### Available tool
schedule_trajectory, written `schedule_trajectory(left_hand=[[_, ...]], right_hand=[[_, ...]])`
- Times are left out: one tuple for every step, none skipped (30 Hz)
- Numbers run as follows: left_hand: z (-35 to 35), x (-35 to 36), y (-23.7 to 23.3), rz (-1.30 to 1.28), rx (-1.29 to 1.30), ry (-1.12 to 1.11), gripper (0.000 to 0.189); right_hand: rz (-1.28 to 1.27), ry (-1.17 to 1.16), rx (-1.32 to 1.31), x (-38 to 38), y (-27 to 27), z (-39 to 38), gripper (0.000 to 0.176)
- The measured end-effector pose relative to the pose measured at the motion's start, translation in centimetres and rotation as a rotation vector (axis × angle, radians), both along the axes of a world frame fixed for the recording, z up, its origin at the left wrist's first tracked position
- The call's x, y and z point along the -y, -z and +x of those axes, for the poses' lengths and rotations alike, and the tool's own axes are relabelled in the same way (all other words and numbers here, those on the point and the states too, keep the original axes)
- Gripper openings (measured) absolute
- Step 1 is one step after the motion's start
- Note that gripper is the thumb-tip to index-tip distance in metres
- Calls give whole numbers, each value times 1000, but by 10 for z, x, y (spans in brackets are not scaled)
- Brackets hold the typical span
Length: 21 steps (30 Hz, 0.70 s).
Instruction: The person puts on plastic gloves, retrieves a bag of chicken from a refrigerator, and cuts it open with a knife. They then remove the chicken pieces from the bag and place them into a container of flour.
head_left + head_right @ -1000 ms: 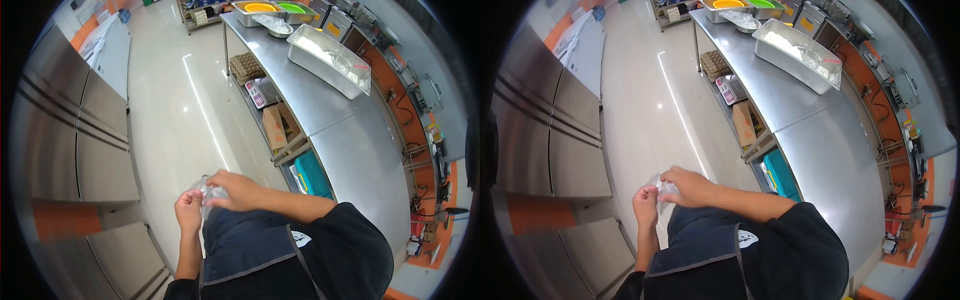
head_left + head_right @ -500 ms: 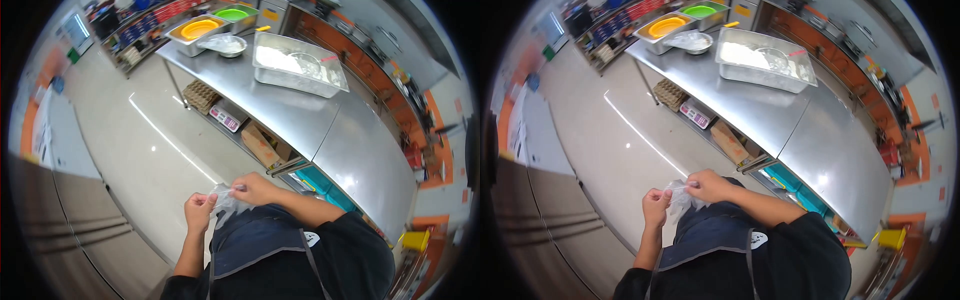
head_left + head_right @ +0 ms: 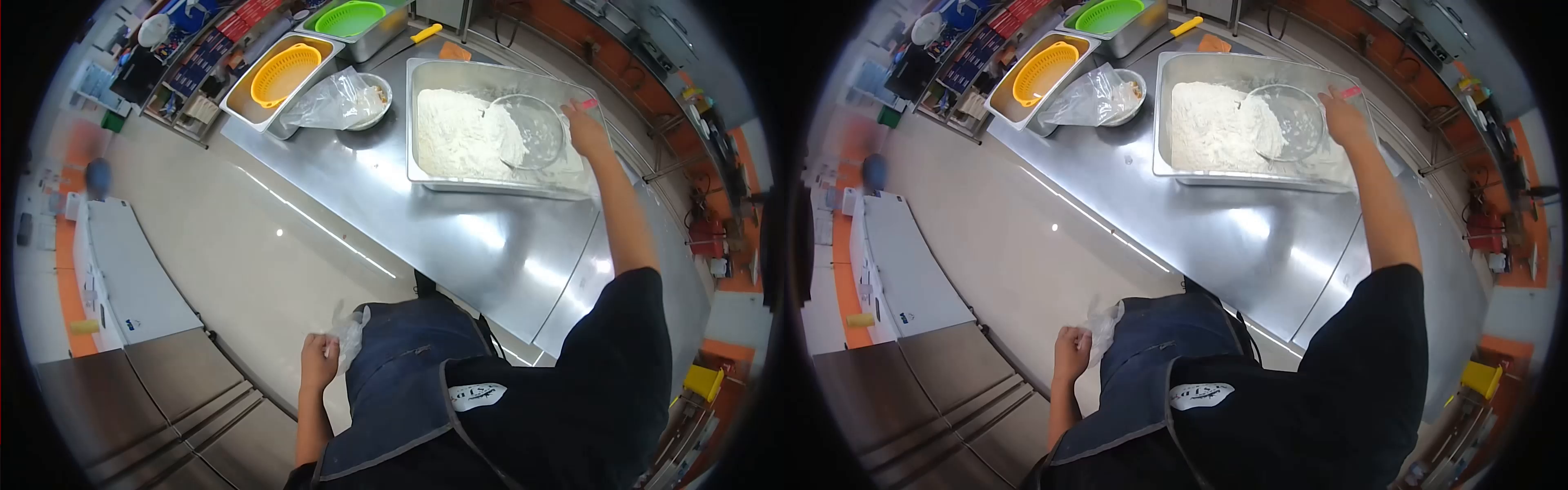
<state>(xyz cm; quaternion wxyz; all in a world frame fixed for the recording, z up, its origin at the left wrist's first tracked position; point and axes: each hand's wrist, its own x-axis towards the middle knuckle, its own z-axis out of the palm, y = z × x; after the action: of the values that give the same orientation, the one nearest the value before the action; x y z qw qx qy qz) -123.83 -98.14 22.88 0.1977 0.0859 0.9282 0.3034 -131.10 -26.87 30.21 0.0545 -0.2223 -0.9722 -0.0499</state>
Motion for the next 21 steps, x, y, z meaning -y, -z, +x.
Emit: schedule_trajectory(left_hand=[[-14,-16,-4,-8,12,-3,9],[-29,-35,-7,112,-163,61,10],[-39,-50,-6,240,-336,126,13],[-48,-60,0,381,-273,73,19],[-55,-68,1,383,-267,82,19],[-65,-77,3,508,-74,-14,19],[-76,-85,3,625,123,-107,20],[-89,-94,4,623,129,-87,20],[-106,-105,8,663,151,-78,13],[-124,-119,12,703,181,-69,8],[-141,-134,15,746,211,-62,10],[-161,-148,16,814,296,-98,14],[-185,-162,15,880,379,-138,21],[-208,-173,13,807,416,-154,25],[-228,-184,10,739,450,-170,30],[-246,-198,6,753,457,-157,30],[-261,-211,1,688,487,-128,33],[-272,-218,-3,619,518,-91,36],[-281,-224,-2,628,529,-63,36],[-289,-234,1,630,570,3,38],[-296,-245,2,637,607,67,40]], right_hand=[[51,-33,128,-16,10,-10,39],[106,-37,202,-27,10,-19,35],[105,-36,220,-39,9,-27,35],[99,1,399,-46,6,-36,32],[91,41,569,-50,4,-43,29],[89,52,566,-53,4,-48,29],[90,49,505,-56,6,-51,26],[89,51,448,-57,11,-50,23],[83,75,452,-60,16,-50,23],[106,15,447,-65,22,-49,21],[132,-48,442,-67,25,-47,20],[129,-25,452,-61,18,-46,20],[154,-19,585,-47,0,-49,20],[182,-17,717,-34,-20,-51,21],[189,0,720,-23,-43,-47,21],[92,-64,648,-10,-69,-41,23],[-5,-127,577,6,-90,-35,24],[3,-104,583,28,-106,-31,24],[57,-43,601,53,-121,-28,26],[115,24,616,72,-135,-20,27],[175,51,566,86,-137,-8,25]])
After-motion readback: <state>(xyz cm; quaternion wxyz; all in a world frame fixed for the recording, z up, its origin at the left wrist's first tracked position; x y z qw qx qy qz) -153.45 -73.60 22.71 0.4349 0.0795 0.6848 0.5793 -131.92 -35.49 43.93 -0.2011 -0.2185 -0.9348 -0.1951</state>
